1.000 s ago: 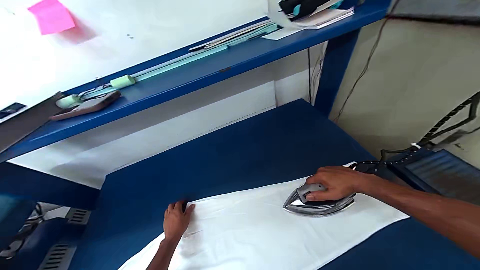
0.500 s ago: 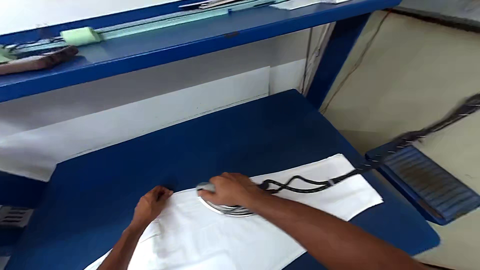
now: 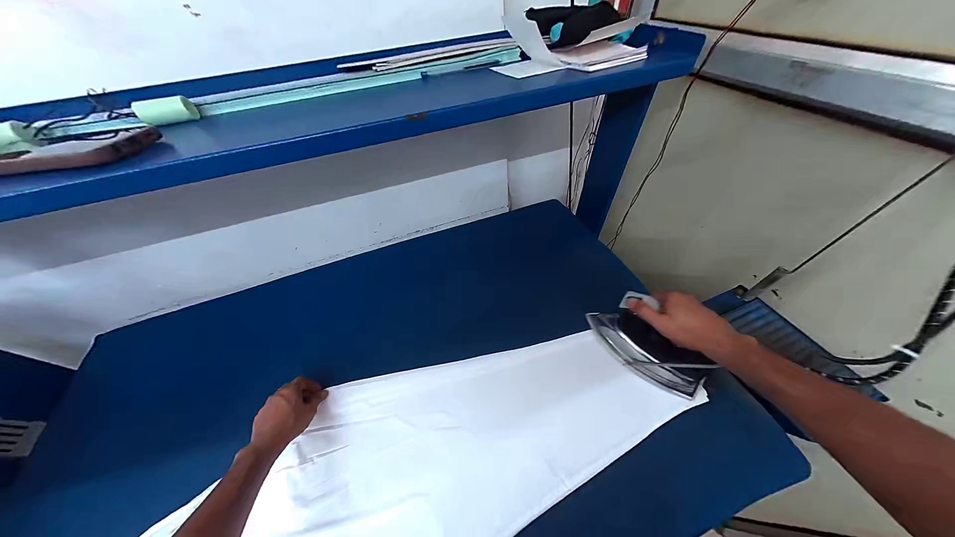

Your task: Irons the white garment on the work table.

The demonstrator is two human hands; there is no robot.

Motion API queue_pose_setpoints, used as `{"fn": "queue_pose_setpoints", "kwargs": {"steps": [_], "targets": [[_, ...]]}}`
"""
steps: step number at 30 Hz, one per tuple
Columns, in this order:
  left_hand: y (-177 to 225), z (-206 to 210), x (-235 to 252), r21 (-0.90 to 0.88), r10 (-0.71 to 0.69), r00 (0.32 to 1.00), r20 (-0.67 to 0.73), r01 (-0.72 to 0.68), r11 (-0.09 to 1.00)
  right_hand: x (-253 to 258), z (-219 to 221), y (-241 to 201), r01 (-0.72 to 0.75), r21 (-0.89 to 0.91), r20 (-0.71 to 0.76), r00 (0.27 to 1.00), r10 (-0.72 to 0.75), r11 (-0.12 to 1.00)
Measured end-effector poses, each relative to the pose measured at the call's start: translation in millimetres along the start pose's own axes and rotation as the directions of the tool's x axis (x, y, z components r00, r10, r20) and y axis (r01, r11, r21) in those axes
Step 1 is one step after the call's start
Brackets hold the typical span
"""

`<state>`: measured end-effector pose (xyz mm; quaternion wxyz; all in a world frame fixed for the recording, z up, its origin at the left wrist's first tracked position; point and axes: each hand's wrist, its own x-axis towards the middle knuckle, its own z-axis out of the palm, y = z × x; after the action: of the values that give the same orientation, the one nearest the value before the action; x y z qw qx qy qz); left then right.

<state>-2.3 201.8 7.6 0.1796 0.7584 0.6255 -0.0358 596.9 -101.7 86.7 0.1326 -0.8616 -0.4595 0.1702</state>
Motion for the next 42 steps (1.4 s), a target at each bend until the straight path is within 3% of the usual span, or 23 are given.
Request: {"fn": "queue_pose_setpoints", "kwargs": {"steps": [2, 4, 6, 9, 12, 15, 19, 25, 28, 30, 32, 34, 35, 37, 38, 40, 42], "targets": [[4, 0, 2, 0.023, -0.022, 0.999, 0.023, 0.022, 1.0, 2, -6, 19, 0.041, -0.001, -0.016, 0.999, -0.041, 0.999], [10, -8, 2, 0.047, -0.037, 0.997, 0.06, 0.035, 0.998, -2, -7, 17, 0.2, -0.006, 0.12, 0.973, -0.198, 0.98], [10, -17, 5, 0.023, -0.029, 0.996, 0.079, 0.028, 0.999, 3, 1, -3, 0.424, -0.039, 0.277, 0.875, -0.398, 0.905], [-9, -21, 10, -0.121, 0.038, 0.992, 0.124, -0.023, 0.992, 5, 32, -59, 0.565, 0.023, 0.378, 0.759, -0.53, 0.825], [-22, -15, 23, -0.34, 0.033, 0.997, 0.076, -0.005, 0.94, 6, 57, -124, 0.601, 0.096, 0.446, 0.687, -0.574, 0.794], [-28, -12, 28, -0.423, 0.06, 0.997, 0.051, -0.033, 0.906, 5, 81, -193, 0.62, 0.162, 0.495, 0.622, -0.607, 0.768], [-29, -11, 23, -0.531, 0.084, 0.994, 0.062, -0.038, 0.846, -3, 118, -277, 0.648, 0.172, 0.503, 0.589, -0.632, 0.742], [-37, -7, 30, -0.568, 0.169, 0.983, 0.074, -0.098, 0.817, -6, 157, -376, 0.664, 0.22, 0.585, 0.497, -0.641, 0.715], [-40, -6, 35, -0.531, 0.183, 0.982, 0.051, -0.129, 0.837, -12, 175, -414, 0.715, 0.15, 0.565, 0.505, -0.652, 0.683], [-42, -11, 32, -0.501, 0.148, 0.989, -0.017, -0.136, 0.854, -13, 184, -438, 0.728, 0.122, 0.531, 0.526, -0.664, 0.675], [-53, -20, 8, -0.47, 0.074, 0.978, -0.196, -0.16, 0.868, -11, 192, -459, 0.731, 0.133, 0.503, 0.532, -0.681, 0.669], [-61, -19, -45, -0.415, 0.032, 0.881, -0.472, -0.254, 0.873, -9, 201, -474, 0.746, 0.14, 0.485, 0.521, -0.702, 0.651], [-58, -14, -74, -0.34, 0.079, 0.815, -0.574, -0.325, 0.883, -7, 203, -480, 0.754, 0.139, 0.473, 0.519, -0.711, 0.642], [-39, 17, -124, -0.132, 0.336, 0.691, -0.64, -0.53, 0.838, -5, 207, -490, 0.761, 0.138, 0.471, 0.513, -0.718, 0.634], [-24, 37, -145, -0.041, 0.491, 0.653, -0.576, -0.623, 0.781, -4, 210, -494, 0.771, 0.141, 0.47, 0.5, -0.728, 0.621], [2, 75, -181, -0.011, 0.746, 0.621, -0.242, -0.77, 0.638, -2, 210, -502, 0.785, 0.144, 0.468, 0.482, -0.741, 0.602], [3, 112, -221, -0.049, 0.856, 0.51, 0.081, -0.856, 0.515, -2, 208, -503, 0.783, 0.156, 0.481, 0.472, -0.739, 0.602]]}}
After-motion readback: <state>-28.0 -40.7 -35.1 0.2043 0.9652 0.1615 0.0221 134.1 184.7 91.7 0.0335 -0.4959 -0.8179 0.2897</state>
